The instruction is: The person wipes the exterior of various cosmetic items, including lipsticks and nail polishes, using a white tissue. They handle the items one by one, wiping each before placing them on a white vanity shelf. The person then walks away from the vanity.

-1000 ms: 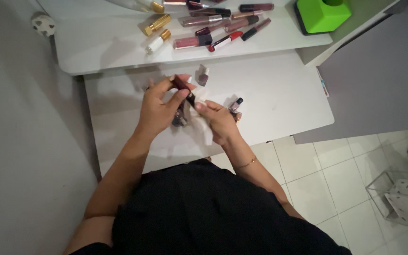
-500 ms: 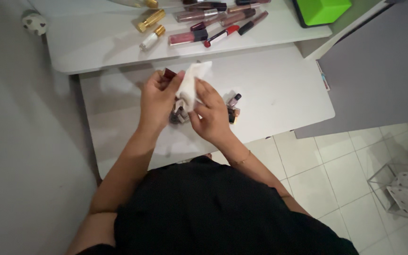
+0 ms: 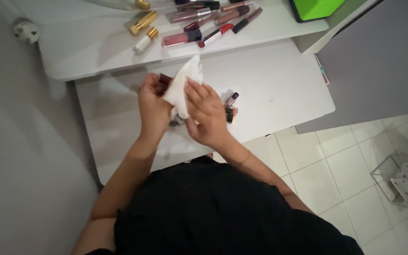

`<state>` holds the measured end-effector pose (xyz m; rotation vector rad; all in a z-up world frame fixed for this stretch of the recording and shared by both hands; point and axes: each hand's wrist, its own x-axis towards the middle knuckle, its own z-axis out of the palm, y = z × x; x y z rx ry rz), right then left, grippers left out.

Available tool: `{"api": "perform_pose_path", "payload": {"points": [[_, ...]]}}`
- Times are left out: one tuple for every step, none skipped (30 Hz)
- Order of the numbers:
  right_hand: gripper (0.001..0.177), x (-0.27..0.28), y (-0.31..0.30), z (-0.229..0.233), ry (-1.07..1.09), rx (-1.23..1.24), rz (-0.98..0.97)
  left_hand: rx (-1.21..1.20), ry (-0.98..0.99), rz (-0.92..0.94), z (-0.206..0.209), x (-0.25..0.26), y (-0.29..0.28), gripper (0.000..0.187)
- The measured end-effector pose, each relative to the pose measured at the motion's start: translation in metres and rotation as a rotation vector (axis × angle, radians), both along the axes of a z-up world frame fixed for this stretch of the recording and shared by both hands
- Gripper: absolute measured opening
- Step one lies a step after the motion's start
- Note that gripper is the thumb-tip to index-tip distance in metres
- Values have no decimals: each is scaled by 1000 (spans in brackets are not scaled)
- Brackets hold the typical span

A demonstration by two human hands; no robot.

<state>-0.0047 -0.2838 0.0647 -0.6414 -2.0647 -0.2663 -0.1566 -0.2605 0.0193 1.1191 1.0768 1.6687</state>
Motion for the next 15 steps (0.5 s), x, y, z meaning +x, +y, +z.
{"api": "perform_pose_path", "payload": {"points": [[14, 1, 2, -2, 27, -35, 10, -43, -50, -1, 2, 1, -2, 22], [12, 4, 8, -13, 54, -61, 0, -85, -100, 0, 5, 0, -4, 21], [11, 10, 11, -30, 86, -118, -31, -127, -151, 0, 10, -1, -6, 19], [12, 17, 16, -51, 117, -251, -119, -123, -198, -20, 16, -5, -7, 18], [15, 25, 21, -73, 145, -417, -229, -118, -245, -41, 22, -9, -8, 16], [19, 32, 24, -92, 188, -627, -338, -113, -292, -61, 25, -12, -8, 15], [23, 38, 25, -105, 303, -853, -389, -87, -300, -67, 27, -13, -9, 15], [28, 43, 25, -112, 428, -1036, -418, -63, -307, -72, 26, -14, -10, 15], [32, 46, 23, -113, 594, -1124, -367, -39, -314, -77, 23, -14, -10, 15], [28, 46, 24, -109, 910, -1328, -135, 62, -256, -85, 18, -10, -8, 17], [27, 44, 26, -101, 1228, -1508, 117, 161, -197, -93, 11, -3, -6, 19], [29, 42, 26, -93, 1548, -1660, 391, 261, -136, -104, 6, 2, -5, 21], [30, 42, 26, -84, 1523, -1694, 428, 278, -34, -79, 1, 3, -6, 21], [32, 44, 26, -74, 1500, -1723, 468, 297, 69, -56, -3, 5, -10, 22], [35, 44, 26, -67, 1476, -1751, 509, 315, 172, -32, -5, 6, -11, 24]]}}
